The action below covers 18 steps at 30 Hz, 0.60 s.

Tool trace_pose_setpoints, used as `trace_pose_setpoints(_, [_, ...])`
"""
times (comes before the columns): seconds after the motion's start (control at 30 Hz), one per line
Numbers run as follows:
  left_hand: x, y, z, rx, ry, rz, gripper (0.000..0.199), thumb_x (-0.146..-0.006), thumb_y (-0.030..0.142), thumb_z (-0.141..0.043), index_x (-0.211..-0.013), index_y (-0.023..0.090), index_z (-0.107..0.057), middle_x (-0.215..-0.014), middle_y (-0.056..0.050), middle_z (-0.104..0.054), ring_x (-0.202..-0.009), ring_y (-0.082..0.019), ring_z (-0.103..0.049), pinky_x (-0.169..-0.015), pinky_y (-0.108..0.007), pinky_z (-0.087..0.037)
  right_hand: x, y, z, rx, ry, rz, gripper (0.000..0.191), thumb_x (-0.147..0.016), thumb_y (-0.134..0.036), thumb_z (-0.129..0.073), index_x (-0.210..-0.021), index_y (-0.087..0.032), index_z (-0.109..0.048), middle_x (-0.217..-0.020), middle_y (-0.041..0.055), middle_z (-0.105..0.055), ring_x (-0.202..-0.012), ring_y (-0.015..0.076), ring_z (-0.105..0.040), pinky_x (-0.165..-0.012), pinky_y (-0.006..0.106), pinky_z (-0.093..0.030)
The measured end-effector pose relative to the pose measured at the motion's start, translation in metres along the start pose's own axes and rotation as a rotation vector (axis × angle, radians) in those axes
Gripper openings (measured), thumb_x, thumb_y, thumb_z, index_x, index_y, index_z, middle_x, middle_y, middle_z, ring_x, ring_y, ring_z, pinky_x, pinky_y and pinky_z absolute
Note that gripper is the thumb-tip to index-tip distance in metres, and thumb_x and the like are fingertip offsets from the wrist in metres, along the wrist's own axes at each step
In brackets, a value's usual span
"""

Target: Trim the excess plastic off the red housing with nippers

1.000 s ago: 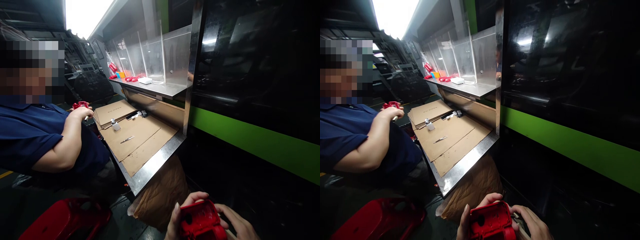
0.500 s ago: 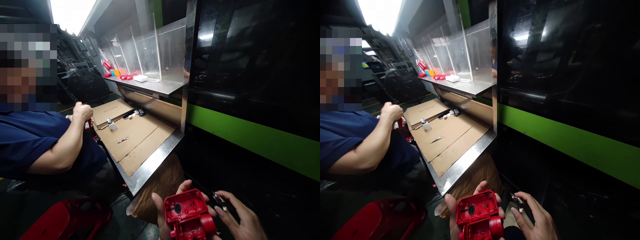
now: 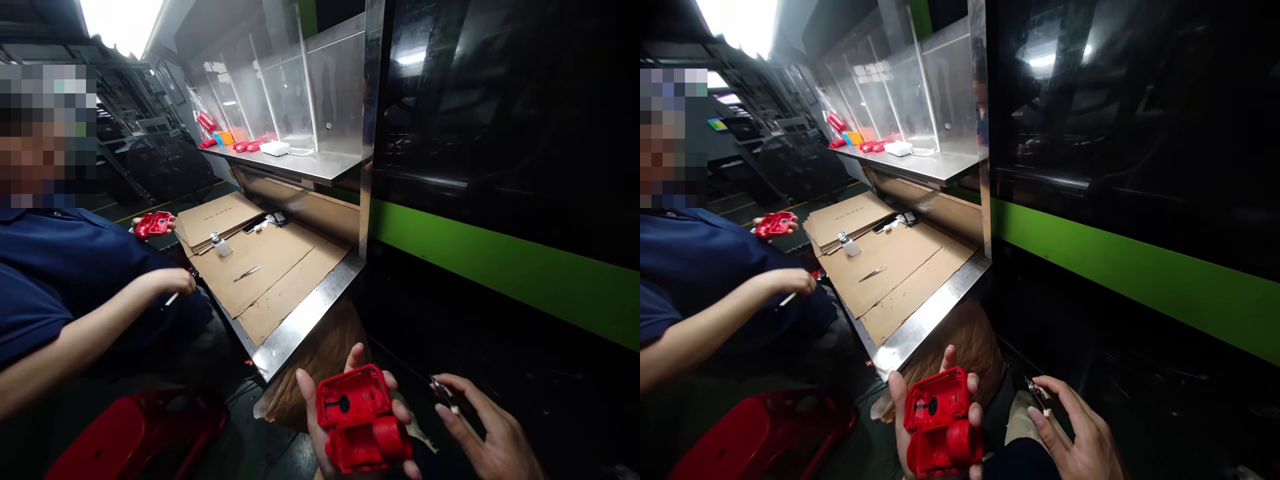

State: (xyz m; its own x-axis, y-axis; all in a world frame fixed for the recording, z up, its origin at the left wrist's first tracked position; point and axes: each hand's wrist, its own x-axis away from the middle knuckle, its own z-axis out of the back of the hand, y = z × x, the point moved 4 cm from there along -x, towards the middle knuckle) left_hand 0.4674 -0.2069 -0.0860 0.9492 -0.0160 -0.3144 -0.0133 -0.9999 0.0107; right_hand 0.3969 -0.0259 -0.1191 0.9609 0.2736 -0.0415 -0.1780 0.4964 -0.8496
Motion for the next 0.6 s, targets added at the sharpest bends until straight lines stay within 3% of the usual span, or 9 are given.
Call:
trace_pose_setpoints(0.13, [-0.002, -0.005, 0.002, -0.174, 0.122, 0.029, 0.098, -0.068, 0.096, -0.032, -0.141, 0.033, -0.051, -0.135, -0.013, -0.06, -0.119, -0.033, -0.059, -0.087, -0.045, -0.057, 0.004, -0.004, 0.003, -0.055, 0.011, 0.001, 0.043, -0.088, -0.064, -0.053, -0.113, -0.03, -0.063, -0.106, 0.0007, -0.073, -0.1, 0.0224, -0.068, -0.083, 0.029, -0.056])
trace_pose_setpoints(0.3, [-0.002, -0.012, 0.003, -0.203, 0.026, -0.057, 0.106, -0.067, 0.096, -0.026, -0.148, 0.029, -0.042, -0.141, -0.019, -0.054, -0.126, -0.037, -0.055, -0.094, -0.053, -0.053, 0.005, -0.01, 0.007, -0.072, 0.016, -0.034, 0.04, -0.095, -0.058, -0.042, -0.116, -0.03, -0.059, -0.11, 0.002, -0.07, -0.101, 0.022, -0.066, -0.084, 0.03, -0.053])
trace_pose_setpoints(0.5, [-0.001, -0.013, 0.0, -0.235, 0.06, -0.095, 0.104, -0.066, 0.093, -0.039, -0.147, 0.029, -0.042, -0.139, -0.016, -0.057, -0.124, -0.037, -0.055, -0.1, -0.059, -0.049, 0.006, -0.012, 0.006, -0.087, -0.005, -0.036, 0.04, -0.095, -0.058, -0.041, -0.116, -0.029, -0.059, -0.112, 0.0035, -0.068, -0.102, 0.0222, -0.065, -0.085, 0.031, -0.053])
trace_pose_setpoints(0.6, [-0.001, -0.012, -0.003, -0.259, 0.1, -0.094, 0.103, -0.064, 0.093, -0.041, -0.145, 0.029, -0.046, -0.138, -0.015, -0.058, -0.127, -0.041, -0.051, -0.107, -0.068, -0.038, 0.005, -0.013, 0.007, -0.067, 0.008, -0.004, 0.038, -0.095, -0.057, -0.043, -0.114, -0.028, -0.06, -0.107, 0.0038, -0.069, -0.097, 0.0226, -0.067, -0.08, 0.031, -0.055])
